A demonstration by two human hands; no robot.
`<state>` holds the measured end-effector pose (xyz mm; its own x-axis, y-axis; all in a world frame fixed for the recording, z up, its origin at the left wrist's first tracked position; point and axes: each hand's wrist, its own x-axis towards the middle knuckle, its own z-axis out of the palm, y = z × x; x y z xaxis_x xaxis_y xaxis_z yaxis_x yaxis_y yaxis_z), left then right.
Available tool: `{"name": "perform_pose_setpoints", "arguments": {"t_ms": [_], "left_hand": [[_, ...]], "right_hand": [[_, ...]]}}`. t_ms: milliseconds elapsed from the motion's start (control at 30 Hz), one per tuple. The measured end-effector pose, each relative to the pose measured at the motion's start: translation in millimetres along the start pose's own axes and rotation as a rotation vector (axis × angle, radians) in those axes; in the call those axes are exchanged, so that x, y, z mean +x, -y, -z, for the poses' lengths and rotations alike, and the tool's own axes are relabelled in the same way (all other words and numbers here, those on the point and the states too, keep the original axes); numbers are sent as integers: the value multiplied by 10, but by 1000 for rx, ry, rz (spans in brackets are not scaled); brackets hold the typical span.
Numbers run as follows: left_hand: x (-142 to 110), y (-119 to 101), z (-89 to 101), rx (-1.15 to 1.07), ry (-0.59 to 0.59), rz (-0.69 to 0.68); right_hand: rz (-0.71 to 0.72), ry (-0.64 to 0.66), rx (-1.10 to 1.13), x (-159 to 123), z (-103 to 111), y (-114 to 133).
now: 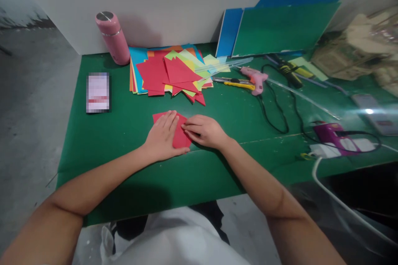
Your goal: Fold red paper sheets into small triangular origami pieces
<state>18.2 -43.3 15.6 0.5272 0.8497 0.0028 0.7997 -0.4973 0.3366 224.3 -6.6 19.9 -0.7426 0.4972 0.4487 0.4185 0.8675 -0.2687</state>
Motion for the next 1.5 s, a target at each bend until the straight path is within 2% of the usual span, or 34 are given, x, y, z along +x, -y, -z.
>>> {"name": "perform_pose_setpoints", "arguments": {"t_ms": [200,600,800,967,1233,1367,1500], "left_hand": [[3,8,-10,-8,24,3],[-24,4,-39,-15,-46,-7],[-13,-22,10,-8,-65,-33],[6,-44,57,-43,-63,-26],[2,-58,48,-22,-47,2],[-5,-46,41,3,-40,1],[-6,-31,35,21,-41,-11]], "right_hand": [[19,-16,25,1,17,-43],[37,24,44,27,41,-62],[-34,36,103,56,26,-24],[-134,93,67,101,7,28],[-140,159,34,159,-38,28],[-127,147,-30,198,-85,60],[-170,147,-85,208,-30,76]]}}
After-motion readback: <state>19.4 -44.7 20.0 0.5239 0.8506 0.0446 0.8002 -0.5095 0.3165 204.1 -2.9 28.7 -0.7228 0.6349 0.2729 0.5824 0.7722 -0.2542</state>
